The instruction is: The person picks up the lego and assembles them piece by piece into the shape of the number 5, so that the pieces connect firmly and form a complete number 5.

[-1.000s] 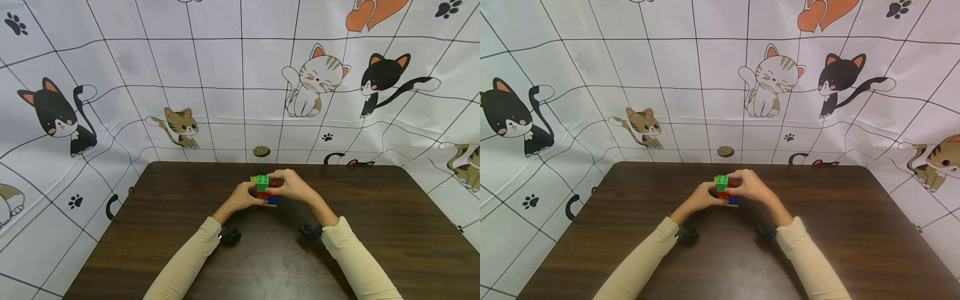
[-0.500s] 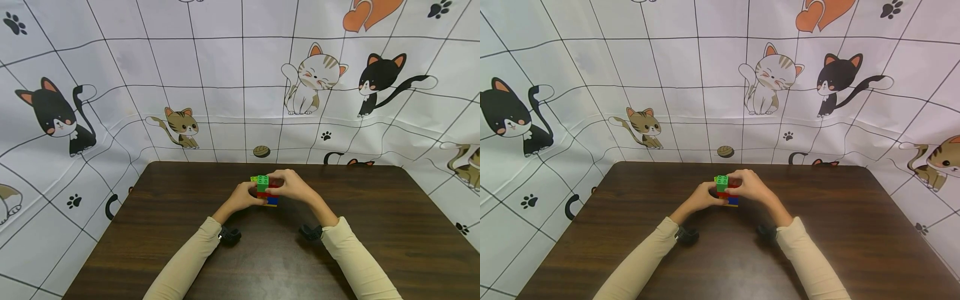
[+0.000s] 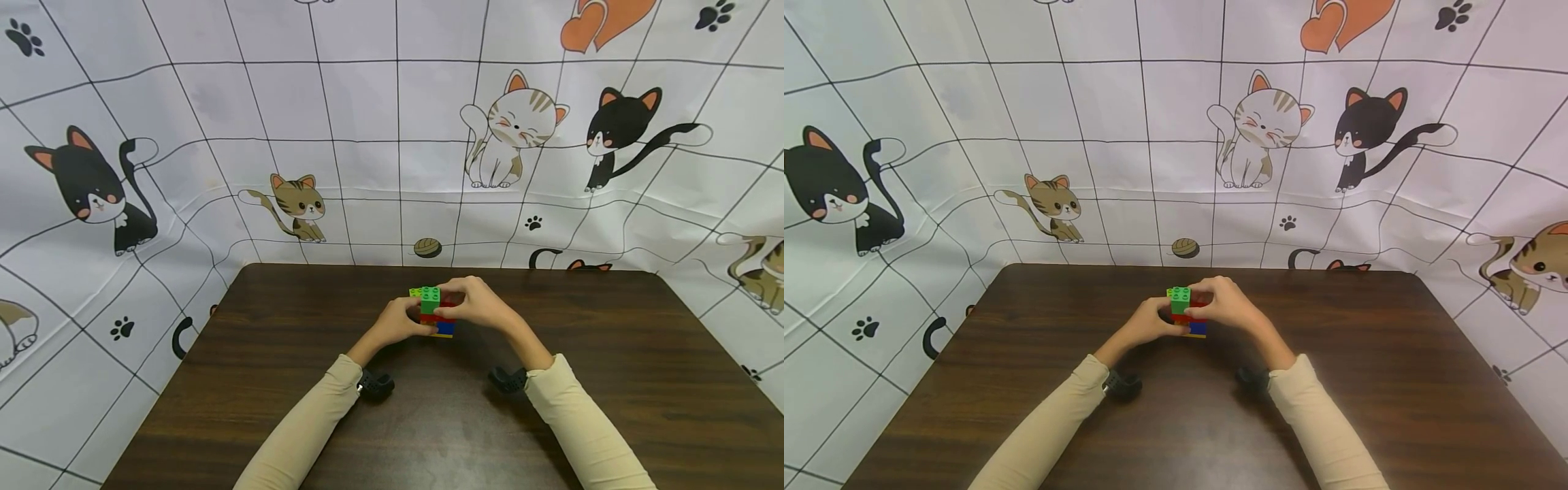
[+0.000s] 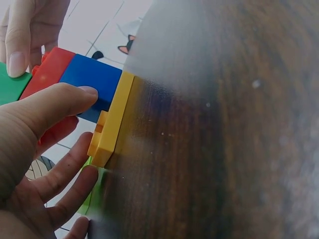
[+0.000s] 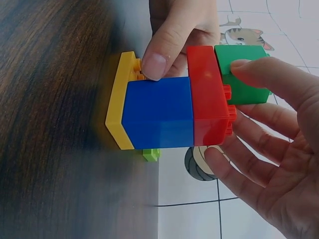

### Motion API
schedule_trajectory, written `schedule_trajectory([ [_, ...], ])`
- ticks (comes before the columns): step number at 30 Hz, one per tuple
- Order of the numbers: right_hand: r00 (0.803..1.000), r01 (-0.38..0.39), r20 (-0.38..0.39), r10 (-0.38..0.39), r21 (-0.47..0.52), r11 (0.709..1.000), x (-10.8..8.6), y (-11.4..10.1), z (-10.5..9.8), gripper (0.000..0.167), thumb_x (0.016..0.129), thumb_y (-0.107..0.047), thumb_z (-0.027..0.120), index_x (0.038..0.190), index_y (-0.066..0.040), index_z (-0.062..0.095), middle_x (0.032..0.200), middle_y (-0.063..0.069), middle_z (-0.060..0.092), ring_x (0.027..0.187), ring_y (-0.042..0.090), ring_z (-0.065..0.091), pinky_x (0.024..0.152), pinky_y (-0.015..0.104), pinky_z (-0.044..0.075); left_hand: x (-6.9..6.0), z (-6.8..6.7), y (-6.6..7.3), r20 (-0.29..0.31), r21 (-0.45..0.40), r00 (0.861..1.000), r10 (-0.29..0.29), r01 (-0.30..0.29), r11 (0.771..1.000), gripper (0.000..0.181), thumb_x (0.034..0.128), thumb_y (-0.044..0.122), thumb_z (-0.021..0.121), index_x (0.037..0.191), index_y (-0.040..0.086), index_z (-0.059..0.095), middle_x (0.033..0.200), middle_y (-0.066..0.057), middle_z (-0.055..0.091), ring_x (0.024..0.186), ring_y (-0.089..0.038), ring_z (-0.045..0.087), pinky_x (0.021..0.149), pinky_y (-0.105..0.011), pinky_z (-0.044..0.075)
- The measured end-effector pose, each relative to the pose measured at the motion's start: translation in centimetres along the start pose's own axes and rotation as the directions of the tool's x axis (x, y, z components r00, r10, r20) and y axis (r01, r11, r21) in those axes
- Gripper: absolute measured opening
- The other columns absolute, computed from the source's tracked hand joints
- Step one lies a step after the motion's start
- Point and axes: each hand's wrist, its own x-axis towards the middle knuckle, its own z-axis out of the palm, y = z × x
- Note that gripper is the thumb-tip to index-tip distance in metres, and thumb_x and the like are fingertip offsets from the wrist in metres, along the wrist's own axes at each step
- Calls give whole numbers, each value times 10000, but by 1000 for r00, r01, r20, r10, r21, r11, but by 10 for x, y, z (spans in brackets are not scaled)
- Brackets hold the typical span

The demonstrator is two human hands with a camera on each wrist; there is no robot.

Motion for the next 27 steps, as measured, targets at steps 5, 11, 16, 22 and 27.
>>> schedule_trajectory([
  [5, 1000, 2, 7, -2, 9, 1000, -1, -1, -1, 386, 887, -182, 797, 1228, -16, 725, 1080, 104, 743, 913, 192, 683, 781, 296, 598, 0, 1, 0, 1, 6, 1000, -10, 10, 1000, 413, 854, 220, 837, 1219, 83, 702, 1115, -75, 762, 1000, -185, 716, 857, -270, 577],
  [11, 1000, 21, 1, -21, 11, 1000, -1, 1, 0, 376, 888, -174, 793, 1213, 3, 725, 1067, 117, 743, 904, 201, 683, 782, 315, 604, 0, 1, 0, 3, 18, 1000, -16, 16, 1000, 421, 855, 224, 835, 1226, 78, 699, 1127, -73, 759, 1025, -196, 709, 879, -297, 577],
  [16, 1000, 28, 1, -28, 11, 1000, -1, 2, 0, 386, 891, -171, 791, 1220, 15, 716, 1067, 123, 738, 898, 190, 673, 780, 307, 603, 0, 0, 0, 0, 20, 1000, -8, 8, 1000, 419, 859, 226, 831, 1220, 60, 699, 1123, -92, 760, 1027, -217, 712, 884, -331, 583],
  [22, 1000, 5, 4, -5, 16, 1000, -1, 2, 0, 412, 887, -183, 799, 1241, 7, 710, 1077, 119, 735, 914, 206, 670, 800, 330, 601, 0, 0, 1, -4, 34, 1000, -7, 7, 999, 399, 859, 242, 830, 1197, 68, 707, 1108, -83, 761, 1006, -206, 708, 869, -321, 580],
  [27, 1000, 26, -9, -26, -4, 1000, 1, 2, 1, 395, 878, -173, 799, 1221, 6, 720, 1047, 99, 737, 892, 182, 662, 788, 322, 600, 1, 0, 1, -9, 43, 1000, -19, 19, 999, 399, 850, 247, 838, 1195, 90, 712, 1097, -63, 763, 981, -178, 702, 851, -290, 572],
])
